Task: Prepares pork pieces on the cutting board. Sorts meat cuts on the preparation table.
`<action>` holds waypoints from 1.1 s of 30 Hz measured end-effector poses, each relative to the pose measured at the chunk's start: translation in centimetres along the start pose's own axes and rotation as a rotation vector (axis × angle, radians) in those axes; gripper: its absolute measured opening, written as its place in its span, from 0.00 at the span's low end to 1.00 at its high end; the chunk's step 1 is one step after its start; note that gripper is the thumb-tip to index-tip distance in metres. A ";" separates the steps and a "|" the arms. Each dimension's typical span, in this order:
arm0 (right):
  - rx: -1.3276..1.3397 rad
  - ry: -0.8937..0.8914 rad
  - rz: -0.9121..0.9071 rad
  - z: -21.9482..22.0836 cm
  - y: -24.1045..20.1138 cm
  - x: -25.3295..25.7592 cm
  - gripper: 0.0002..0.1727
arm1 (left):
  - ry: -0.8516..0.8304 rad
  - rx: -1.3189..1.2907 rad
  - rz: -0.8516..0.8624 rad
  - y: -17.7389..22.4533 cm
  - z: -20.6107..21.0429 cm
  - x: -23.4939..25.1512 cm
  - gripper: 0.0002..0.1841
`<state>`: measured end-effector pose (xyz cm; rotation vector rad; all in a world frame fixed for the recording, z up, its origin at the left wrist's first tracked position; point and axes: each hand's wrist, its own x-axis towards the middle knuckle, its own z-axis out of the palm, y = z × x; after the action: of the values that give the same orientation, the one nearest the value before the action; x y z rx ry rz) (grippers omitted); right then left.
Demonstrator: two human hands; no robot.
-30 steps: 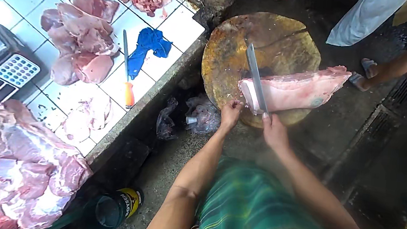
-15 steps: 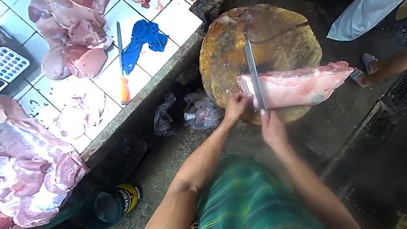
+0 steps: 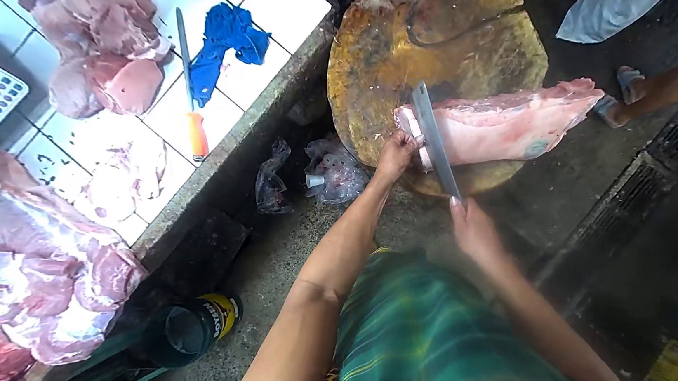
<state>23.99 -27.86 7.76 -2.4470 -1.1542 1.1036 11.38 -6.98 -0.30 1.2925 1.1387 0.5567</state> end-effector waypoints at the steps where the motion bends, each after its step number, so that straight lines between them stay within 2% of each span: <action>1: -0.007 -0.010 0.010 0.0 0.5 -0.5 0.38 | -0.011 -0.005 -0.007 0.1 -0.1 0.0 0.14; 7: -0.060 -0.027 -0.007 -0.5 2.6 -2.5 0.36 | -0.034 -0.044 -0.040 0.4 -0.3 -0.4 0.13; 10: 0.017 0.021 -0.046 -0.9 2.8 -2.7 0.36 | -0.002 -0.014 -0.074 0.3 -0.4 -0.1 0.16; 13: 0.114 0.129 -0.115 -0.6 1.8 -2.5 0.34 | 0.076 0.018 -0.061 0.0 -0.7 -0.2 0.23; 16: 0.223 0.134 -0.112 -1.5 -0.7 -0.5 0.35 | 0.157 0.160 0.012 0.6 -0.7 0.4 0.27; 19: 0.285 0.061 -0.088 -2.3 -3.2 2.2 0.38 | 0.103 0.301 0.015 1.7 -0.8 0.6 0.21; 22: 0.253 0.047 -0.078 -2.6 -5.2 4.7 0.40 | 0.079 0.299 0.022 1.5 -0.9 0.7 0.16; 28: 0.191 -0.050 -0.024 -3.0 -7.3 6.6 0.42 | 0.060 0.255 0.041 1.7 -1.0 -0.2 0.16; 33: 0.113 -0.082 0.009 -2.8 -7.2 5.7 0.40 | 0.057 0.393 0.087 1.9 -0.4 -0.3 0.18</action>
<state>24.25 -18.58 10.10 -2.3436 -1.0739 1.2472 11.39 -6.56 1.57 1.6781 1.2857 0.4477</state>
